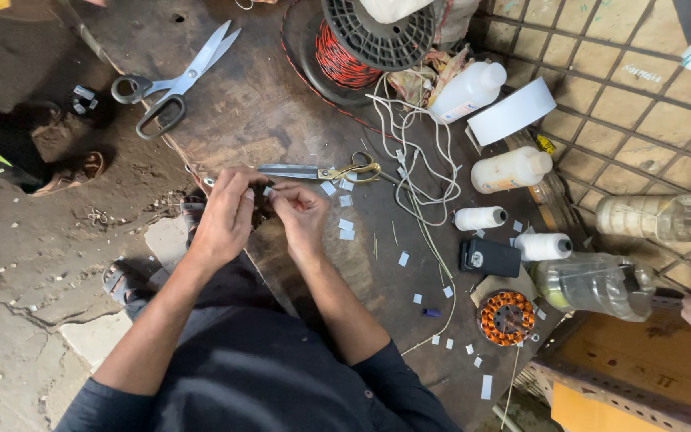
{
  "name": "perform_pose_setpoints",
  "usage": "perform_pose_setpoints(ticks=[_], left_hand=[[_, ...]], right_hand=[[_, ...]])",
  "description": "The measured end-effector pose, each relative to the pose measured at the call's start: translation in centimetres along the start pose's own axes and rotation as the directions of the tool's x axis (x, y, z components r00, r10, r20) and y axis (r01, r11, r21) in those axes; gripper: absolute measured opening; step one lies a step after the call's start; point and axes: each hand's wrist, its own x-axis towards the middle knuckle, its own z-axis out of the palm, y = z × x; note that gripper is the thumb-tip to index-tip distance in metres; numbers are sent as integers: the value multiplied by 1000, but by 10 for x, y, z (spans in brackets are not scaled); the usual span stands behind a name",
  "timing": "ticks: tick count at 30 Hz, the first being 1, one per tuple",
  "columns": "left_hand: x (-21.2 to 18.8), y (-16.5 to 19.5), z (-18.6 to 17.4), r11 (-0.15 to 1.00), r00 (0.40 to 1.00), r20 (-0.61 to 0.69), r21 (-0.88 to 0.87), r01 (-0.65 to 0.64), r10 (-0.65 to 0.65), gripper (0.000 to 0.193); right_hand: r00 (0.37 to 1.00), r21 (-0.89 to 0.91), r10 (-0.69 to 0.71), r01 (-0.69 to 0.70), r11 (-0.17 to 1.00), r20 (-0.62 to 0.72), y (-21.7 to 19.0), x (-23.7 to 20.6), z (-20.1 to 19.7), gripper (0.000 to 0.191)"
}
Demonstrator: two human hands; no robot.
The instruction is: The person places a white plastic bag on a cluttered workbench, then repeatedly picks up small white rectangular pieces and inserts them into a dark circular object. The person also briefly handles a pair of scissors. The task appears to be a manual assembly or preparation of small electrical components.
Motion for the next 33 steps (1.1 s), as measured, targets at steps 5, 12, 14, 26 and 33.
perform_pose_setpoints(ticks=[5,12,14,26,33], left_hand=[[0,-7,-1,996,1000,2,-86,5,-5,34],[0,-11,-3,991,999,14,-127,47,-45,36],[0,-11,-1,988,998,13,-144,59,-58,35],[-3,-15,-1,995,1000,23,-98,20,-17,39],[-3,-13,-1,995,999,27,-92,21,-19,39]], right_hand=[[999,-77,9,-6,997,33,1,7,3,10],[978,-339,-184,141,930,-97,2,4,24,12],[979,-329,-185,147,933,-89,1,1,28,13],[990,-316,-103,129,940,98,-21,-4,14,8],[990,-374,-108,136,917,95,-9,4,11,6]])
